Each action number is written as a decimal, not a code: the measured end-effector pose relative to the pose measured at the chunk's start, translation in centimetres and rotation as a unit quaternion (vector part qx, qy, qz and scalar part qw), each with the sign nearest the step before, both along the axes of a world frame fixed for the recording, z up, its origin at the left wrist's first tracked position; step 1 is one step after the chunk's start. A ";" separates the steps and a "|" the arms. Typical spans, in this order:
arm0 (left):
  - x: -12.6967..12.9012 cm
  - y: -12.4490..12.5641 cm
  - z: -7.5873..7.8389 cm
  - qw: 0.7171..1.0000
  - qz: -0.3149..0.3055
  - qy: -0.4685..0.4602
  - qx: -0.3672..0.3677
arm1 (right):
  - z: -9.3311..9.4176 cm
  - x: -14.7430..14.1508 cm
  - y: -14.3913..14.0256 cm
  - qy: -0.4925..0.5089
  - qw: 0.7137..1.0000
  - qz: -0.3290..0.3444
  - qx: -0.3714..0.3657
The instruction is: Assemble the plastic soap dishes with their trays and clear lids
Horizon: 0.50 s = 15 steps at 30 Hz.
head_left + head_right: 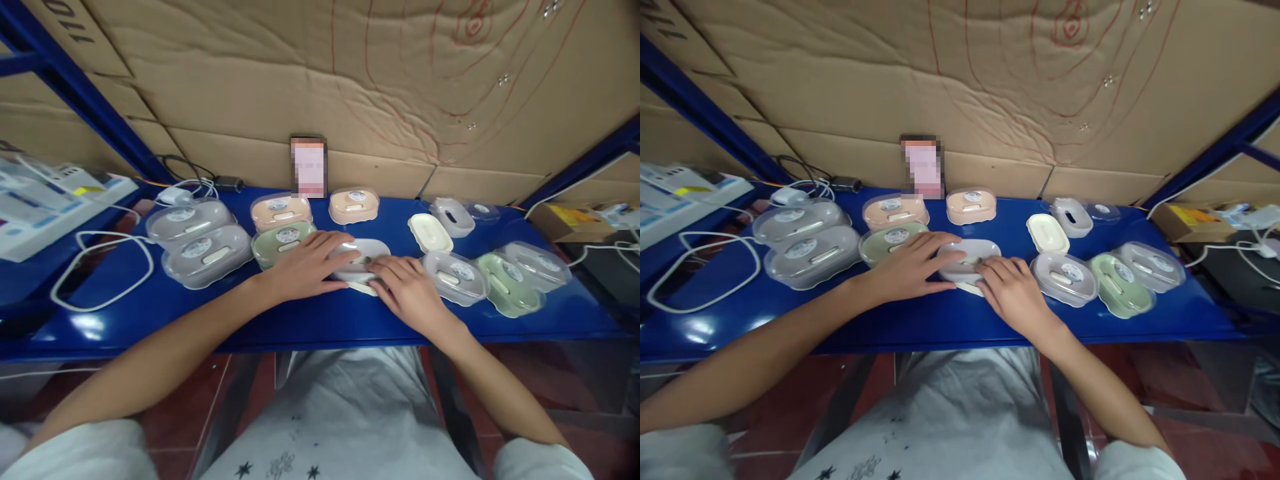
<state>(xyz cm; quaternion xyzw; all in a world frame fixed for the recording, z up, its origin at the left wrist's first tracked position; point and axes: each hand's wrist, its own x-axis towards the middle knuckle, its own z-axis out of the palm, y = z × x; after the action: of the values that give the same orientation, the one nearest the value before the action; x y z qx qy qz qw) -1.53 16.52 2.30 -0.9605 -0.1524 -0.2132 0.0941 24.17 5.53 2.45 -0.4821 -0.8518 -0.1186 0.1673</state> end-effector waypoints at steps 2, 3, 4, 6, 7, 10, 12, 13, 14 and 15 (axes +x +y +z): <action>0.3 0.3 -0.6 0.999 -0.032 0.023 -0.007 | -0.8 0.0 -0.5 -0.002 1.000 -0.001 0.013; 0.6 0.3 -0.9 0.998 -0.047 0.034 -0.008 | -1.1 0.1 -0.7 -0.007 1.000 -0.004 0.020; 0.9 0.3 -1.3 0.998 -0.057 0.039 -0.011 | -1.4 0.1 -0.8 -0.011 1.000 -0.006 0.027; 1.2 0.4 -2.0 0.997 -0.061 0.037 -0.021 | -2.0 0.1 -0.9 -0.016 0.999 -0.005 0.033; 1.3 0.5 -2.2 0.997 -0.059 0.031 -0.027 | -2.2 0.0 -0.9 -0.016 0.999 -0.003 0.032; 1.0 0.7 -2.6 0.997 -0.056 0.029 -0.045 | -1.9 0.0 -0.9 -0.015 1.000 0.007 0.001; 0.9 0.6 -2.4 0.997 -0.048 0.042 -0.054 | -0.6 0.7 -0.7 -0.018 0.998 0.023 -0.051; 0.8 0.5 -2.2 0.996 -0.042 0.052 -0.054 | 0.4 1.4 -0.4 -0.019 0.996 0.020 -0.080; 0.8 0.4 -1.9 0.996 -0.034 0.060 -0.052 | 1.6 2.2 0.1 -0.023 0.994 0.001 -0.105; 0.8 0.2 -1.6 0.996 -0.027 0.067 -0.047 | 2.7 3.3 0.8 -0.032 0.990 -0.046 -0.129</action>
<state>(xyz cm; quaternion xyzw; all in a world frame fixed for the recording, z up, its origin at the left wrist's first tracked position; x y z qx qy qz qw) -0.76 16.74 0.68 -0.9797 -0.1299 -0.1432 0.0532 27.42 6.31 5.19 -0.5339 -0.8421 -0.0303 0.0704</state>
